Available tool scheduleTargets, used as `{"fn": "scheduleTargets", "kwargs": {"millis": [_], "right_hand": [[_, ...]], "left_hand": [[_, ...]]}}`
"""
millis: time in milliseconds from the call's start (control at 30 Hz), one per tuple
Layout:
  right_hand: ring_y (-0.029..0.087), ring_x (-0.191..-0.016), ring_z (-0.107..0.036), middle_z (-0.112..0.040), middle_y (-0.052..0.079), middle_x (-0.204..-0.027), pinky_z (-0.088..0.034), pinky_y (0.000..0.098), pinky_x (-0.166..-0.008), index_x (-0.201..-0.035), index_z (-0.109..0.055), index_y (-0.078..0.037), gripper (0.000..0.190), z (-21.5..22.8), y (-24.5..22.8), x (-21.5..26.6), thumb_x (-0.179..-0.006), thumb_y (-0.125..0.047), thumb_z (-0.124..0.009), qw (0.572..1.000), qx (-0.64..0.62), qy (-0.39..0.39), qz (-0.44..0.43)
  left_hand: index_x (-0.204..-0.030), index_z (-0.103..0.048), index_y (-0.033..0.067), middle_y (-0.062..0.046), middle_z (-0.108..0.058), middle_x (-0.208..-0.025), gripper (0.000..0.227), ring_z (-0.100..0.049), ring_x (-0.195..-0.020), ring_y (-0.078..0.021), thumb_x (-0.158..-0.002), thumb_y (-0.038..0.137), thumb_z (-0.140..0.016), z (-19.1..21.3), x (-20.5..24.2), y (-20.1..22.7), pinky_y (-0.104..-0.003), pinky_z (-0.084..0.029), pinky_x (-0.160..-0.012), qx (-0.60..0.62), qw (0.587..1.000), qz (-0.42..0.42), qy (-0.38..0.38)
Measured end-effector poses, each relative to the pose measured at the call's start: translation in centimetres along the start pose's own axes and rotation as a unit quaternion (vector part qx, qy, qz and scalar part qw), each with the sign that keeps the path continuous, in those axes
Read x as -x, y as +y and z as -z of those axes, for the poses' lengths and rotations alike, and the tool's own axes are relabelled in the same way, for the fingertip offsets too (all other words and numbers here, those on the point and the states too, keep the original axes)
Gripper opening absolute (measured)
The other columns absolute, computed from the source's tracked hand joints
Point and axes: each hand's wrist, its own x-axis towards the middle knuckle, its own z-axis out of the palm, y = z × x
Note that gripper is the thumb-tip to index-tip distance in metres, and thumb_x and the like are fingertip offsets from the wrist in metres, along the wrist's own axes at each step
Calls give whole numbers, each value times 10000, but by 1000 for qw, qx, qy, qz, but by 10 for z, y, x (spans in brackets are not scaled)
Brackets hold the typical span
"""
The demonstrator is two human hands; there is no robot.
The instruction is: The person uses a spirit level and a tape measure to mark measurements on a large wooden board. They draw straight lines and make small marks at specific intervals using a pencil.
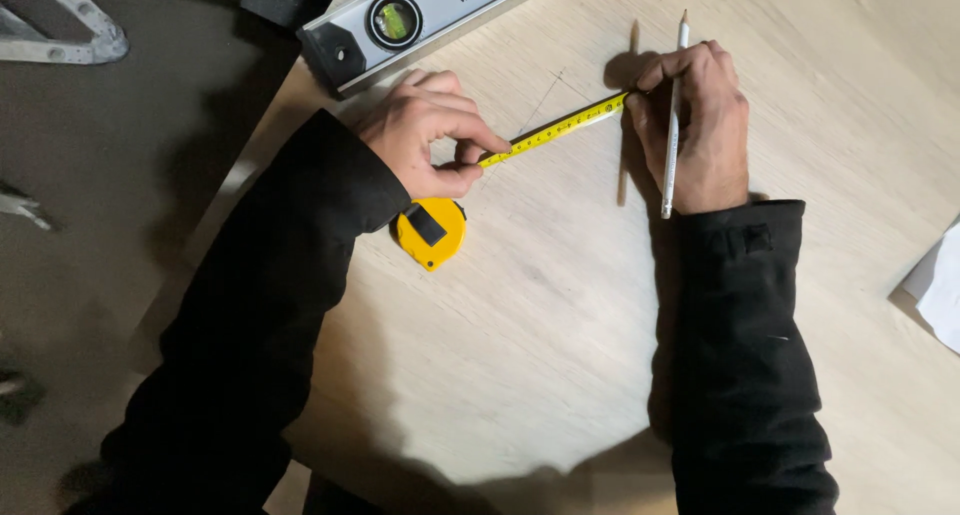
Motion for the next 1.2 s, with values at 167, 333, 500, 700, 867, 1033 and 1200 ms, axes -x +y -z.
{"fn": "scheduleTargets", "kwargs": {"millis": [167,333,500,700,867,1033,1200], "right_hand": [[272,-971,-640,-628,114,-1024,-474,482,-939,-1048,-565,-8,285,5,-26,-12,-912,52,-808,993,36,51,101],[284,-969,-626,-654,131,-1000,-503,482,-913,-1060,-574,-22,282,-1,-34,21,-959,-47,-837,984,73,101,131],[288,-1048,-703,-700,152,-1083,-496,505,-1006,-1030,-610,-52,418,4,-84,98,-794,-288,-862,983,-168,-44,56],[339,-1094,-660,-684,167,-1113,-448,528,-1037,-982,-601,-40,479,18,-84,116,-712,-316,-883,983,-76,-73,151],[319,-957,-635,-662,112,-985,-490,444,-909,-978,-629,-50,306,16,-71,123,-767,-110,-843,985,-55,-74,145],[311,-878,-596,-627,106,-908,-490,420,-832,-966,-628,-42,300,11,-57,127,-727,-49,-810,984,-27,-71,159],[312,-902,-601,-607,83,-881,-471,413,-781,-965,-648,-57,345,8,-64,122,-654,-43,-796,985,17,-53,161]], "left_hand": [[-1118,-768,132,74,-659,-722,358,-575,-832,-139,-766,67,-784,-25,19,39,-369,-443,-886,-49,996,39,67],[-1323,-681,131,2,-551,-657,532,-579,-786,-224,-805,22,-726,-77,35,91,-409,-474,-874,-98,959,165,209],[-1468,-528,84,-46,-592,-708,713,-602,-789,-280,-776,35,-689,-117,20,136,-502,-457,-873,-41,937,232,258],[-1346,-627,109,-84,-676,-974,468,-626,-1044,-289,-885,97,-703,-124,4,126,-480,-452,-879,-114,937,194,266],[-1302,-672,71,-122,-597,-1201,473,-492,-1140,-305,-927,342,-773,-62,-25,82,-474,-392,-970,-218,934,210,189],[-1396,-604,34,-100,-556,-1441,694,-446,-1302,-294,-927,508,-800,-62,-41,47,-466,-327,-1066,-260,930,140,219],[-1519,-522,30,-100,-466,-1591,925,-346,-1477,-293,-921,685,-783,-58,-41,35,-460,-294,-1148,-264,943,120,164]]}}
